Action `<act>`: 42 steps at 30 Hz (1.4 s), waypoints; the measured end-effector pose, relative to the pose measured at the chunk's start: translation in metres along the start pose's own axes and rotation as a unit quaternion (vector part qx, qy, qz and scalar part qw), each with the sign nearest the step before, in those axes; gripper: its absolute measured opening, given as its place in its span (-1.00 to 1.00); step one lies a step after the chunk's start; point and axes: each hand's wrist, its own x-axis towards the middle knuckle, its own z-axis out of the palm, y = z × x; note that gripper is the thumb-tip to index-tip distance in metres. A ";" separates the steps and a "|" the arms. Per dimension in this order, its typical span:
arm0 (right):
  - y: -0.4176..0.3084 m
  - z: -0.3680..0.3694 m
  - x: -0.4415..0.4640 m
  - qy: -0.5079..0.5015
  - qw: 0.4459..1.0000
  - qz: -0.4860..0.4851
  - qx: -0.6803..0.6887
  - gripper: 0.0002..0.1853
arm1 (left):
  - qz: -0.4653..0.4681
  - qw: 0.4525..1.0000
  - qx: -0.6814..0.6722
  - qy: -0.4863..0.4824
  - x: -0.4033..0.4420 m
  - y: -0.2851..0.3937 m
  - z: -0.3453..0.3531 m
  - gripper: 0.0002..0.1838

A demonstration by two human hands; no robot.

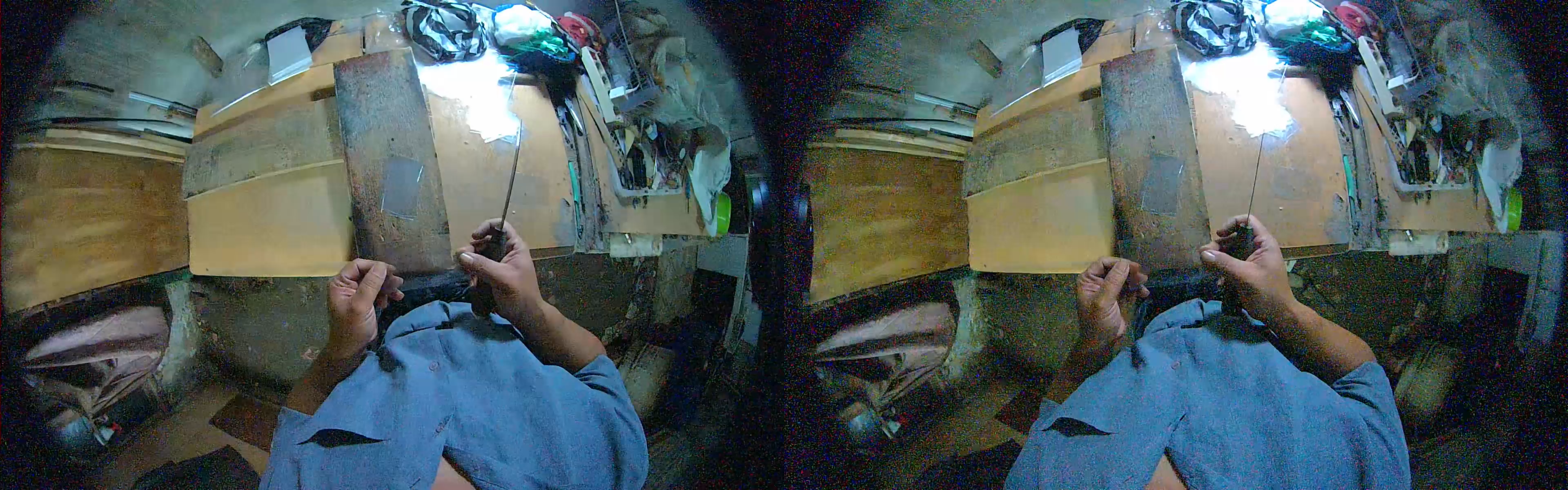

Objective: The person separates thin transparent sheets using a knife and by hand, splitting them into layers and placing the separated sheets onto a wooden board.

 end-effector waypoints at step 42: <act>-0.047 -0.045 -0.024 -0.144 0.879 -0.077 -0.447 -0.75 | -0.033 0.998 0.055 -0.013 0.020 0.004 0.012 -0.74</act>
